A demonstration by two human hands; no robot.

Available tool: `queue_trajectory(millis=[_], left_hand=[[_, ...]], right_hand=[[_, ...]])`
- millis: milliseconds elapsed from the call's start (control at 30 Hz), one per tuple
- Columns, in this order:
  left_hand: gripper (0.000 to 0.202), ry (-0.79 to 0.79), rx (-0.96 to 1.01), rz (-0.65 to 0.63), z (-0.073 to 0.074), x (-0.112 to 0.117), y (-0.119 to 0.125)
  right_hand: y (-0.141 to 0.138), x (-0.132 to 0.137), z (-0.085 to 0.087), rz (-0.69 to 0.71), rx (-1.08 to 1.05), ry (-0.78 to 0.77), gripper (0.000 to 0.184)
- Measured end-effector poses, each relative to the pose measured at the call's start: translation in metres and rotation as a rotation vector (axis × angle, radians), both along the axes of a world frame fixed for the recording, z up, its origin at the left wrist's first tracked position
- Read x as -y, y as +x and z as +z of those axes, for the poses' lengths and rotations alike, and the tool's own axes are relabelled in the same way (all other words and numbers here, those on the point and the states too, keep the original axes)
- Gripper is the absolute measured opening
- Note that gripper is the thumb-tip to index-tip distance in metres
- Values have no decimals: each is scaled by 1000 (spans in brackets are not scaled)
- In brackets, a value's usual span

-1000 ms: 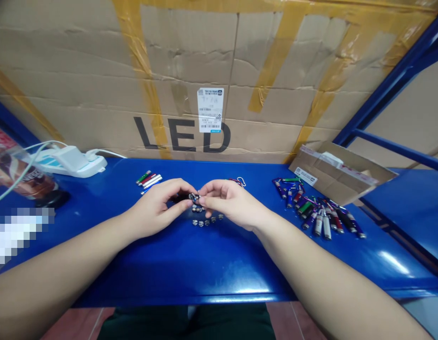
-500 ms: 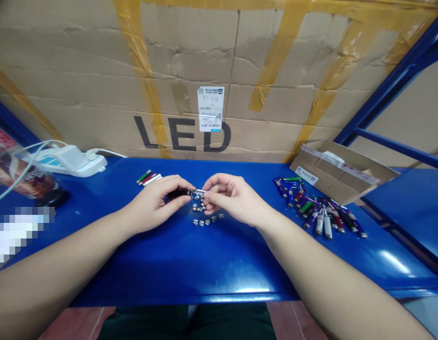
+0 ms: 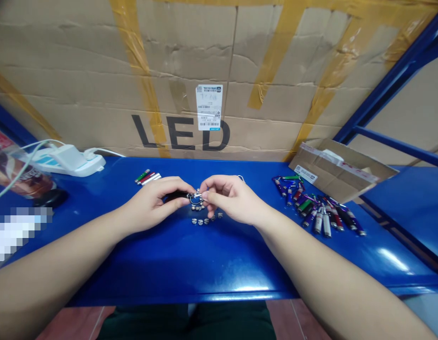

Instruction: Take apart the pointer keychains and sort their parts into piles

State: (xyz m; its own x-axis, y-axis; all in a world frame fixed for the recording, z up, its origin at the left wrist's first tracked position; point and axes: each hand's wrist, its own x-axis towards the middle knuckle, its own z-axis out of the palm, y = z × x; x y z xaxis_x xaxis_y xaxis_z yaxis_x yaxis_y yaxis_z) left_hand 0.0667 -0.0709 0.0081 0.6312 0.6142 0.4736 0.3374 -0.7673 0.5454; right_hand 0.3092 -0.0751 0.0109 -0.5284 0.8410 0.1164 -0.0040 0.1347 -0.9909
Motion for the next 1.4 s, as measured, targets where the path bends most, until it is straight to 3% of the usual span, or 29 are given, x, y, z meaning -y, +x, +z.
queue_trajectory(millis=[200,367,467,667,800,967,1200,1300,1400], left_hand=[[15,-58,42,-33,-2,-2,1],[16,-114,154,-20,-4,-5,-3],[14,-63,95,6,-2,-7,-6],[15,44,-54,124,0,-10,-10],[17,86,-80,215,-1,-14,-13],[24,12,-117,364,1,-19,-18],[31,-171,-162,550,2,-28,-29],[32,-188,-173,576,2,-31,-30],[32,-177,-183,596,3,-31,-31]], right_hand=[[2,0,2,66,32,-8,24],[-11,11,-4,211,47,-164,28],[-17,13,-9,221,28,-208,31],[9,-10,-6,-27,91,3,32],[35,-27,-7,-137,342,95,31],[49,-35,-12,-60,619,92,21],[48,-39,-10,-108,513,0,21],[53,-42,-8,-201,441,-47,18],[60,-47,-8,-368,571,-14,9]])
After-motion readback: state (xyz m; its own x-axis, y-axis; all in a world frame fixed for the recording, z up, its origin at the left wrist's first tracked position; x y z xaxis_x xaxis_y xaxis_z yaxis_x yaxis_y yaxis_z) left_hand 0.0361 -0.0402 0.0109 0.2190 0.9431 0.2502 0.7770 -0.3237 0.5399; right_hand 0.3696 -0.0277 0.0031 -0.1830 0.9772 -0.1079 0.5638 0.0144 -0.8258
